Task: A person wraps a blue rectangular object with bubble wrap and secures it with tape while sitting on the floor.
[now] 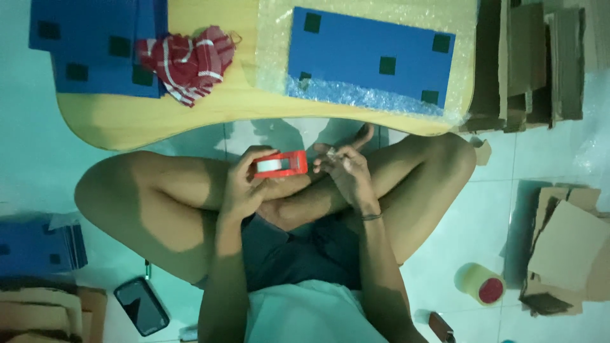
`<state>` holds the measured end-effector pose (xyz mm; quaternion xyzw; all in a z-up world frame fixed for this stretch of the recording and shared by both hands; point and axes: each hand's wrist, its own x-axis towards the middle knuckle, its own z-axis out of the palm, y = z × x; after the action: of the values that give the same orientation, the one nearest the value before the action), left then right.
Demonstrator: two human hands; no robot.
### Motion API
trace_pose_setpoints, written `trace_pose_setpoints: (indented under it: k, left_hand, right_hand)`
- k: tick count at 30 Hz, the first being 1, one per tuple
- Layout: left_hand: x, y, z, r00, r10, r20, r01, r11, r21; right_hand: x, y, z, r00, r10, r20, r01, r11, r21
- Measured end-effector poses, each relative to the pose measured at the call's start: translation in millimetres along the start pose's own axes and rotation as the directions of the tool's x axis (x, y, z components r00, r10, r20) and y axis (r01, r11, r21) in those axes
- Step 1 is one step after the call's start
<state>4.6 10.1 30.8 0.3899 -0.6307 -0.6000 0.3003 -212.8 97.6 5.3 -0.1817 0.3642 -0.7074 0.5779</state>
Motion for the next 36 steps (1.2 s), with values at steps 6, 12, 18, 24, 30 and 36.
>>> trace_pose_setpoints:
  k: [6, 12, 18, 24, 30, 36]
  left_hand:
    - [9, 119, -12, 0.956, 0.187, -0.226, -0.148, 0.973, 0.18]
    - [95, 143, -54, 0.731, 0.675, -0.102, -0.374, 0.521, 0.767]
    - [150, 124, -65, 0.804, 0.581, -0.129, -0.117, 0.366, 0.923]
    - [112, 158, -24, 0.739, 0.668, -0.093, -0.309, 0.457, 0.834]
    - [87, 148, 51, 0.837, 0.361, 0.412, -0.424, 0.903, 0.072]
    - [88, 141, 62, 0.879, 0.093, 0.468, -0.141, 0.988, 0.068]
  right_hand:
    - [-1, 13, -26, 1.0, -0.005, -0.026, 0.001, 0.989, -0.146]
    - [-9, 11, -32, 0.998, 0.048, 0.032, -0.047, 0.998, -0.033]
    - [-19, -3, -14, 0.998, -0.044, -0.054, 0.039, 0.996, -0.082]
    - [-28, -38, 11, 0.987, -0.128, -0.096, 0.088, 0.935, -0.343]
    - [-26, -51, 24, 0.962, -0.267, -0.051, 0.204, 0.833, -0.514]
    - [-27, -71, 30, 0.935, -0.354, 0.002, 0.31, 0.815, -0.49]
